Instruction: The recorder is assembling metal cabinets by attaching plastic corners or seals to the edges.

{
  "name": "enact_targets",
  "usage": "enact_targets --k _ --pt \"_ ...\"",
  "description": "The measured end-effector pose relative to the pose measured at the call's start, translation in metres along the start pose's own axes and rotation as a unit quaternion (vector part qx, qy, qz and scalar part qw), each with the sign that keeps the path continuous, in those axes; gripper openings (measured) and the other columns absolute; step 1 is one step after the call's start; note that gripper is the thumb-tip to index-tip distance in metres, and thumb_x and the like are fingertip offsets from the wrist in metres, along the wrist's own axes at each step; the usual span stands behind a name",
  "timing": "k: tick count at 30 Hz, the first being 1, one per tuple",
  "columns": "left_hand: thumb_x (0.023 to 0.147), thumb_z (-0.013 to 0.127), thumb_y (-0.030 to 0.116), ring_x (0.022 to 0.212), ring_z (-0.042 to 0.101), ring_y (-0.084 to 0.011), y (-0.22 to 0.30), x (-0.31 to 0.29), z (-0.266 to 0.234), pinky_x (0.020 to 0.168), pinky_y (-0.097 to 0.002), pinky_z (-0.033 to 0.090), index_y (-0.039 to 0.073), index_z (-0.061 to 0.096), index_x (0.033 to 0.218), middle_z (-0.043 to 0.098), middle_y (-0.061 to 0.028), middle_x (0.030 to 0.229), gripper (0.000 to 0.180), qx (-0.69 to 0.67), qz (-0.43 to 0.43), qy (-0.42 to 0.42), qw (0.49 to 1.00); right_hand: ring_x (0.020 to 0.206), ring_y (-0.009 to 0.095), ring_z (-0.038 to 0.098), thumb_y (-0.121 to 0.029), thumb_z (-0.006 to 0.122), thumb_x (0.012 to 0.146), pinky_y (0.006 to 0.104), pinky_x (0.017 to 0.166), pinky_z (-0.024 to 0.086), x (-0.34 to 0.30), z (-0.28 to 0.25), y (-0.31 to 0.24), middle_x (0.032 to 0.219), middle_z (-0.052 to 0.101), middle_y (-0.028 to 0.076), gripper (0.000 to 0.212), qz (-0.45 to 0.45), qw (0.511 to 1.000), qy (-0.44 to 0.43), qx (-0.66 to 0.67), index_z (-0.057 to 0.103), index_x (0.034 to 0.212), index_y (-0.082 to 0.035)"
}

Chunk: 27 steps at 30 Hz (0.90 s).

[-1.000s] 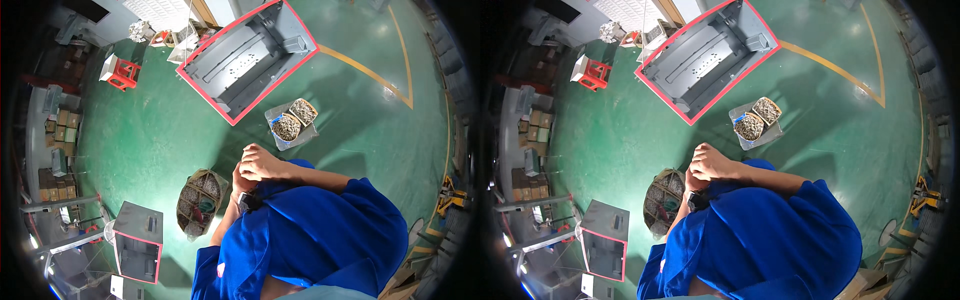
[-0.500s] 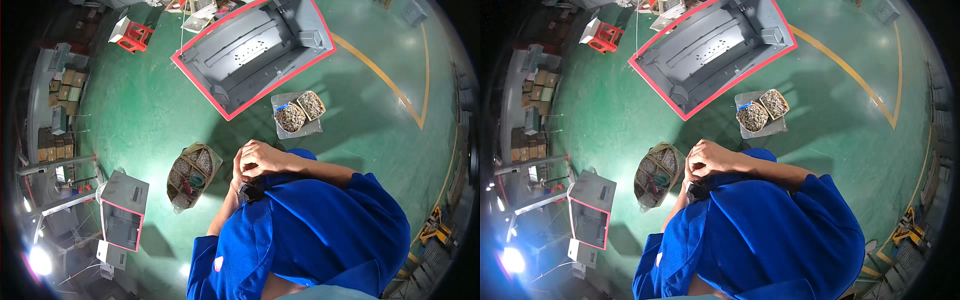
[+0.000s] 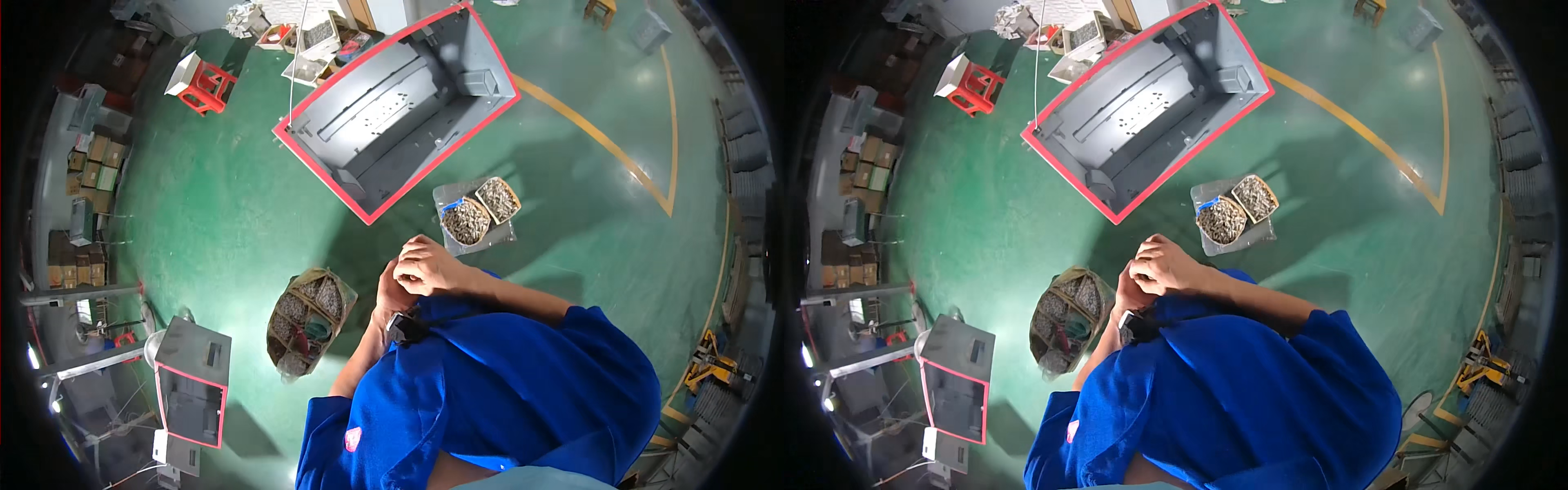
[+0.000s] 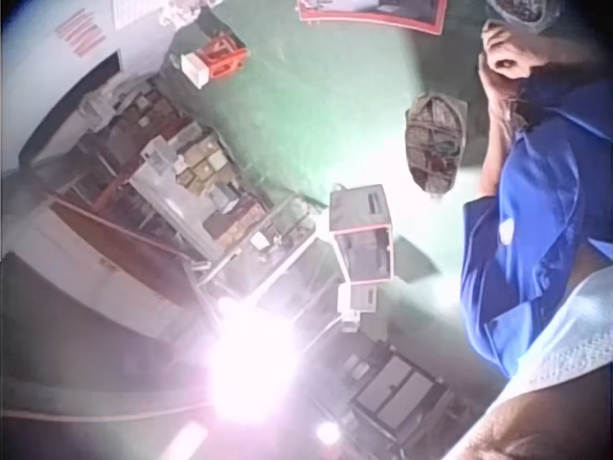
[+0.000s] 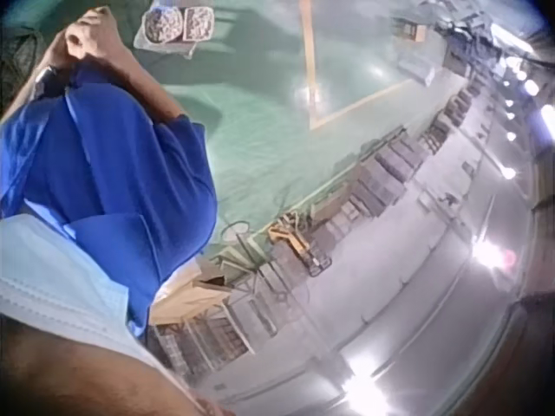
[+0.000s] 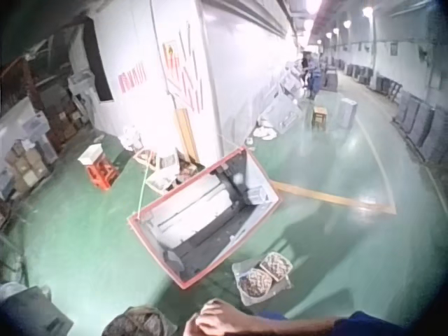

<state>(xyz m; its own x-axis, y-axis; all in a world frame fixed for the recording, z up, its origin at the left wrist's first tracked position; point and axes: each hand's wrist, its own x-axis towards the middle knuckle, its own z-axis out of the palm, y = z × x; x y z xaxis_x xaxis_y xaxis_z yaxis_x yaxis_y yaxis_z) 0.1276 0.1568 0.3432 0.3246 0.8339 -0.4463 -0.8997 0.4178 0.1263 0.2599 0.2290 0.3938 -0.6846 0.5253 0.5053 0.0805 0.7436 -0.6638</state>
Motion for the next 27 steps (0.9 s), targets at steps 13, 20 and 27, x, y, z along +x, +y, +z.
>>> enact_targets --k 13,20,27 --pt "0.093 0.036 0.026 0.075 0.058 -0.0194 0.073 0.014 -0.01 0.066 -0.0335 0.049 0.007 0.054 0.093 0.06 -0.006 0.081 0.026 -0.055 -0.135 0.025 0.989 0.074 0.021 0.057 -0.012 0.063 0.062 0.0354 0.082 0.04 0.046 0.054 -0.012 0.069 0.057 0.003 0.009 0.073 0.997 -0.006 -0.032 0.058 0.07 -0.012" --pt "0.092 0.041 0.026 0.045 0.046 -0.0114 0.099 0.03 -0.024 0.039 -0.0212 0.038 0.007 0.054 0.09 0.056 -0.0014 0.07 0.023 0.213 -0.066 0.039 0.974 0.072 0.02 0.06 -0.01 0.065 0.065 0.0343 0.084 0.043 0.076 0.066 -0.017 0.071 0.062 0.004 0.007 0.183 0.982 -0.017 0.043 0.062 0.072 -0.011" --pt "0.089 0.044 0.02 0.07 0.055 -0.011 0.112 0.033 -0.032 0.056 -0.0244 0.044 0.004 0.056 0.101 0.057 -0.0016 0.083 0.023 0.062 -0.084 0.01 0.995 0.067 0.024 0.058 -0.009 0.068 0.061 0.0359 0.067 0.046 0.106 0.079 -0.016 0.067 0.06 0.005 0.008 0.233 0.969 0.039 -0.068 0.062 0.066 -0.01"
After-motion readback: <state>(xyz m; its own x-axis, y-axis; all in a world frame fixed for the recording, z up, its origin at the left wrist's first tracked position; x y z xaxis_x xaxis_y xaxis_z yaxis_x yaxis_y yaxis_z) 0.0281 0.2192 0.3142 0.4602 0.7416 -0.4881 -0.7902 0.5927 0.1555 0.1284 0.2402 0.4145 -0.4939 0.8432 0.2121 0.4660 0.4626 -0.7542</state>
